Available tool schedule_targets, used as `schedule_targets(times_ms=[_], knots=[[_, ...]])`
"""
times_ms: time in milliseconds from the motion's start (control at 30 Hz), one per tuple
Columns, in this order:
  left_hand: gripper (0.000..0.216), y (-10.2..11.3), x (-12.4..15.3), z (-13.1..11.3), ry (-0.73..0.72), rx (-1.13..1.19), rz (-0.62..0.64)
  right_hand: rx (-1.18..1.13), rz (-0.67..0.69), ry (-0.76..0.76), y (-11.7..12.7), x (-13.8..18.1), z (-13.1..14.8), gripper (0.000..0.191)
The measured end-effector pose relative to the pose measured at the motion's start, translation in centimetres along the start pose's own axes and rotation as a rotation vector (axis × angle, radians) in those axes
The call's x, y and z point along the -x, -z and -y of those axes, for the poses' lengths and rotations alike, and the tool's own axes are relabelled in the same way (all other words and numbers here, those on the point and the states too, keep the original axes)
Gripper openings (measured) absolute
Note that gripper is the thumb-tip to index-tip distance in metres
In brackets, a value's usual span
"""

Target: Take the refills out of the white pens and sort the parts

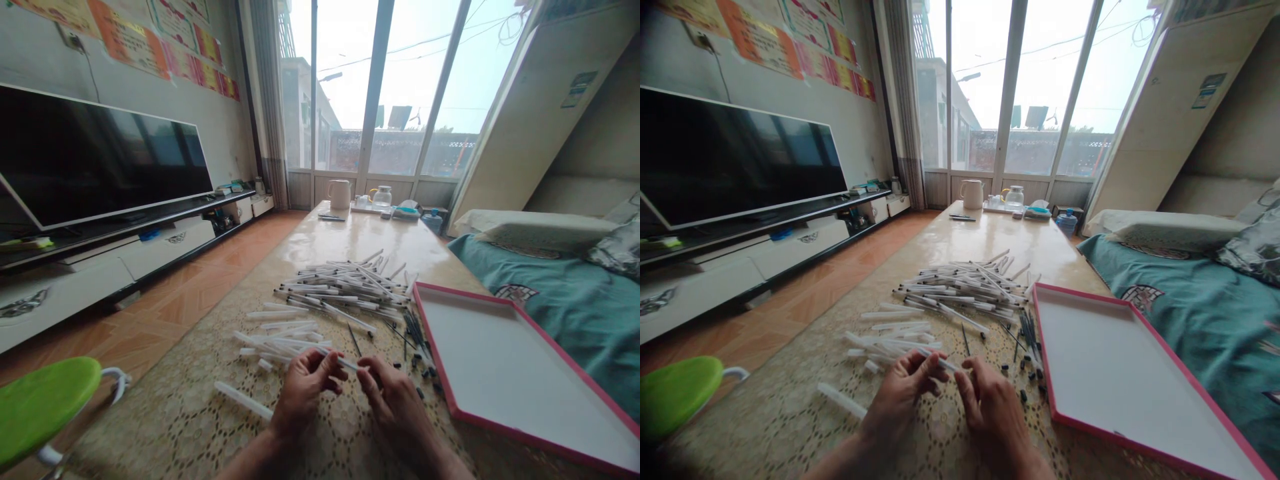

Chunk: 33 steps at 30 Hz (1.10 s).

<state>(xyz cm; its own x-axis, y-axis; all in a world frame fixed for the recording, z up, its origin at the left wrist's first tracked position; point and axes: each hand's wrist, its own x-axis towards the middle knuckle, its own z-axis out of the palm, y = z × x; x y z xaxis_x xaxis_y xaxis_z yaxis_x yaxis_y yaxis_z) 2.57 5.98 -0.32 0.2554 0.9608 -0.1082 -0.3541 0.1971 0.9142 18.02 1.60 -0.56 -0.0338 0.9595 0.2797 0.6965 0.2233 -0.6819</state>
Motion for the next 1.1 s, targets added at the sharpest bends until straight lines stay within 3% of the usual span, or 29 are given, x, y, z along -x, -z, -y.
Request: schedule_targets(times_ms=[133, 533, 800, 1033, 1100], knots=[[0.023, 0.4, -0.1, -0.6, -0.006, 0.159, -0.189, -0.236, 0.011, -0.167, 0.4, -0.4, -1.5, 0.045], [0.025, 0.4, -0.2, -0.4, -0.004, 0.146, -0.160, -0.510, 0.066, -0.194, -0.3, -0.5, -2.1, 0.041], [0.028, 0.5, -0.3, -0.4, -0.014, 0.164, -0.179, -0.456, -0.019, -0.113, 0.6, -0.4, -1.1, 0.026], [0.028, 0.2, -0.3, -0.5, -0.003, 0.159, -0.170, -0.375, 0.016, -0.150, 0.1, -0.5, -1.9, 0.041], [0.028, 0.2, -0.3, -0.5, -0.007, 0.157, -0.170, -0.372, 0.014, -0.135, 0.2, -0.5, -1.8, 0.038]])
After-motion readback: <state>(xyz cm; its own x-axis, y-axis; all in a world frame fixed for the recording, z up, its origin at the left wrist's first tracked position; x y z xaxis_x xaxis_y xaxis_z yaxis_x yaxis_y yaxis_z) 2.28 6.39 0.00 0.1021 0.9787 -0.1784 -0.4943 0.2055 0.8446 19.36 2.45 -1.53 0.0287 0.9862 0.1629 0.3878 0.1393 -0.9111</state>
